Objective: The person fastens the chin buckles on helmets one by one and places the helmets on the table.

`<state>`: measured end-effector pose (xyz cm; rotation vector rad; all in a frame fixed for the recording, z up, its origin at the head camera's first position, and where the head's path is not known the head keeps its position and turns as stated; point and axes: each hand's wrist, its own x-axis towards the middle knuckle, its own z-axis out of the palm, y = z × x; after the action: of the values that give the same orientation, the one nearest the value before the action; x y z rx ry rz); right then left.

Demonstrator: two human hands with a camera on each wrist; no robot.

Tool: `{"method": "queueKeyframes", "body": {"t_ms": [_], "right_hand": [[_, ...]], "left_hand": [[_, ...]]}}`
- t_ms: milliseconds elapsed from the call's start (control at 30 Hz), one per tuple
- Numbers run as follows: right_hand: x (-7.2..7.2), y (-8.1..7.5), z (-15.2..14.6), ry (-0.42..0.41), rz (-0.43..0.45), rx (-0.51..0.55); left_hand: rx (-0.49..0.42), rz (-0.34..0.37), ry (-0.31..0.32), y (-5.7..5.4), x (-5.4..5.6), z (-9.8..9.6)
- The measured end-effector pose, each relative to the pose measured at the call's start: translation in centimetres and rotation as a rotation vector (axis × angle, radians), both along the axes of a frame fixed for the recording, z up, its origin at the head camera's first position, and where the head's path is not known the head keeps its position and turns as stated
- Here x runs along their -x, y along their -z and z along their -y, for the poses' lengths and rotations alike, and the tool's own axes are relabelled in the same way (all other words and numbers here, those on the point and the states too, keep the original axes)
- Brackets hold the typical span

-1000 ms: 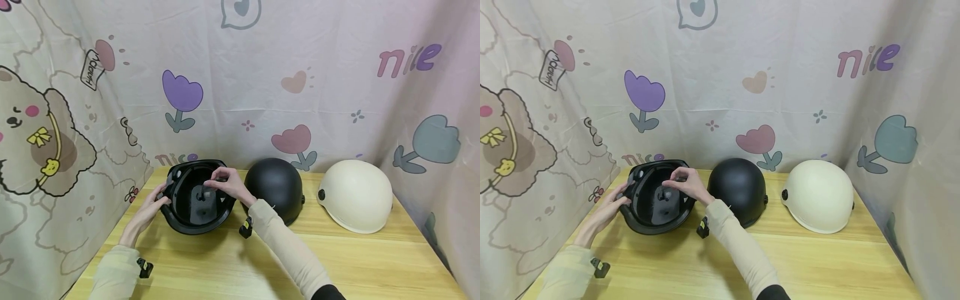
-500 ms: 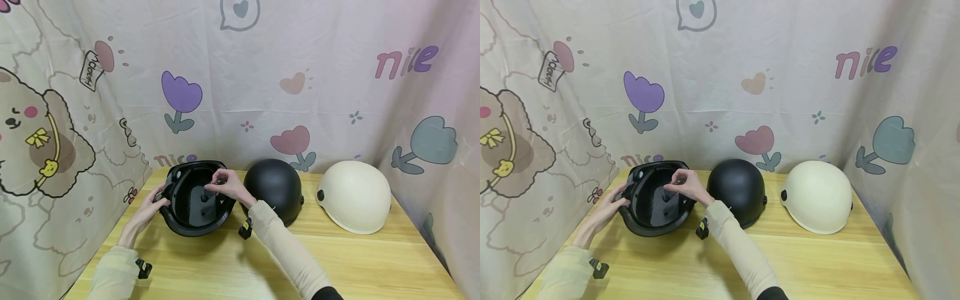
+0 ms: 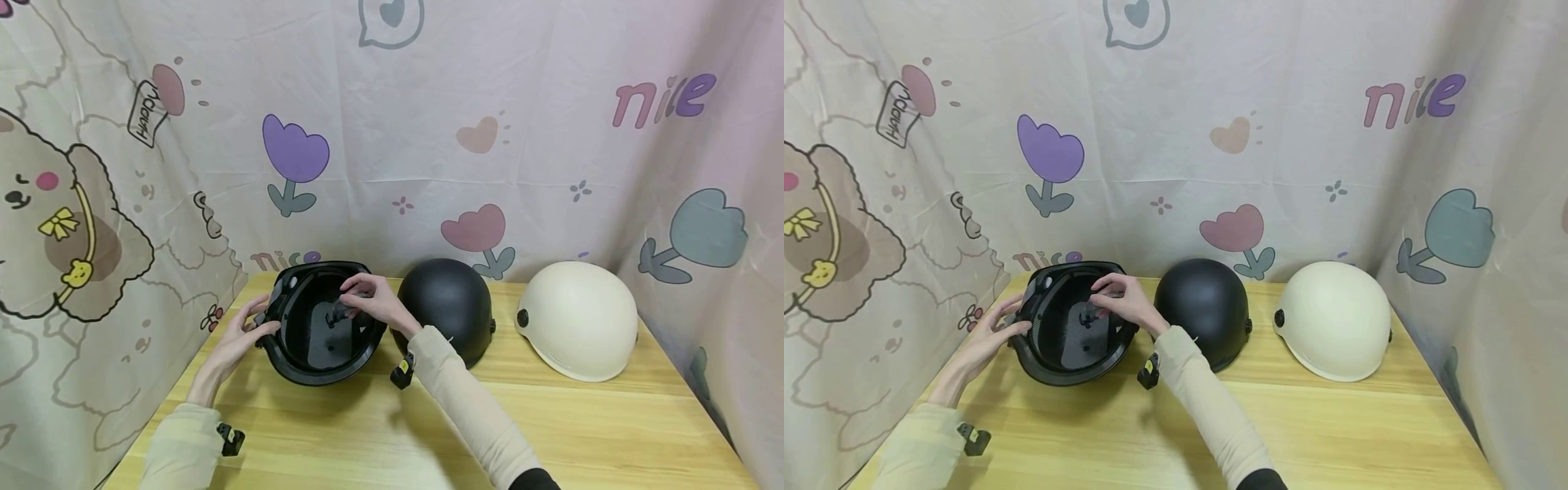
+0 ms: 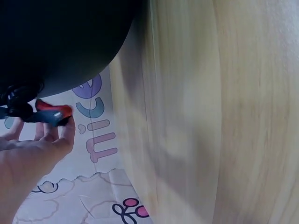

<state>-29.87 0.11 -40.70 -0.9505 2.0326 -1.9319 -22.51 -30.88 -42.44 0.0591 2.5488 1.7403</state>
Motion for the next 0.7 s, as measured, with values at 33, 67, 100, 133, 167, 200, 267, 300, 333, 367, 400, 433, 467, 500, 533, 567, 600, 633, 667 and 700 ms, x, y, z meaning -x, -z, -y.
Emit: {"method": "queueKeyframes", "body": {"t_ms": [33, 67, 100, 133, 167, 200, 267, 300, 333, 367, 400, 433, 467, 500, 533, 567, 600, 633, 667, 700], "right_hand": [[0.04, -0.02, -0.02, -0.006, 0.007, 0.005], [0.09, 0.00, -0.03, -0.012, 0.013, 0.008], [0.17, 0.04, -0.04, -0.019, 0.020, 0.012], [0.22, 0.07, -0.05, -0.025, 0.023, 0.012], [0.26, 0.10, -0.06, -0.030, 0.026, 0.009], [0.26, 0.08, -0.09, -0.037, 0.029, 0.008], [0.28, 0.08, -0.16, -0.041, 0.033, -0.003], [0.30, 0.06, -0.19, -0.042, 0.032, -0.009], [0.31, 0.03, -0.22, -0.044, 0.031, -0.015], [0.32, -0.02, -0.26, -0.047, 0.028, -0.022], [0.32, -0.08, -0.29, -0.051, 0.025, -0.027], [0.31, -0.14, -0.33, -0.051, 0.021, -0.038], [0.30, -0.20, -0.36, -0.054, 0.016, -0.046], [0.27, -0.27, -0.39, -0.057, 0.013, -0.051], [0.24, -0.32, -0.42, -0.057, 0.014, -0.055], [0.21, -0.35, -0.44, -0.054, 0.017, -0.056], [0.20, -0.35, -0.45, -0.050, 0.023, -0.050], [0.22, -0.30, -0.45, -0.044, 0.028, -0.041], [0.24, -0.27, -0.45, -0.037, 0.033, -0.029], [0.26, -0.23, -0.45, -0.029, 0.041, -0.016]], "left_hand": [[0.005, 0.009, -0.012, -0.01, -0.05, 0.04], [0.006, 0.011, -0.024, -0.01, -0.10, 0.06], [-0.001, 0.007, -0.040, 0.00, -0.12, 0.07], [-0.007, -0.004, -0.060, 0.03, -0.16, 0.08], [-0.016, -0.025, -0.085, 0.10, -0.18, 0.08], [-0.024, -0.054, -0.110, 0.19, -0.19, 0.09], [-0.046, -0.127, -0.163, 0.37, -0.21, 0.08], [-0.050, -0.161, -0.185, 0.47, -0.21, 0.11], [-0.056, -0.189, -0.205, 0.55, -0.22, 0.12], [-0.066, -0.209, -0.220, 0.61, -0.22, 0.16], [-0.075, -0.219, -0.229, 0.62, -0.23, 0.19], [-0.091, -0.223, -0.234, 0.61, -0.25, 0.20], [-0.109, -0.220, -0.235, 0.58, -0.29, 0.21], [-0.132, -0.215, -0.236, 0.53, -0.32, 0.20], [-0.163, -0.210, -0.238, 0.46, -0.36, 0.17], [-0.187, -0.206, -0.239, 0.39, -0.43, 0.13], [-0.208, -0.209, -0.239, 0.34, -0.49, 0.07], [-0.231, -0.214, -0.238, 0.29, -0.55, 0.02], [-0.249, -0.224, -0.238, 0.25, -0.60, -0.01], [-0.271, -0.233, -0.237, 0.21, -0.64, -0.04]]}}
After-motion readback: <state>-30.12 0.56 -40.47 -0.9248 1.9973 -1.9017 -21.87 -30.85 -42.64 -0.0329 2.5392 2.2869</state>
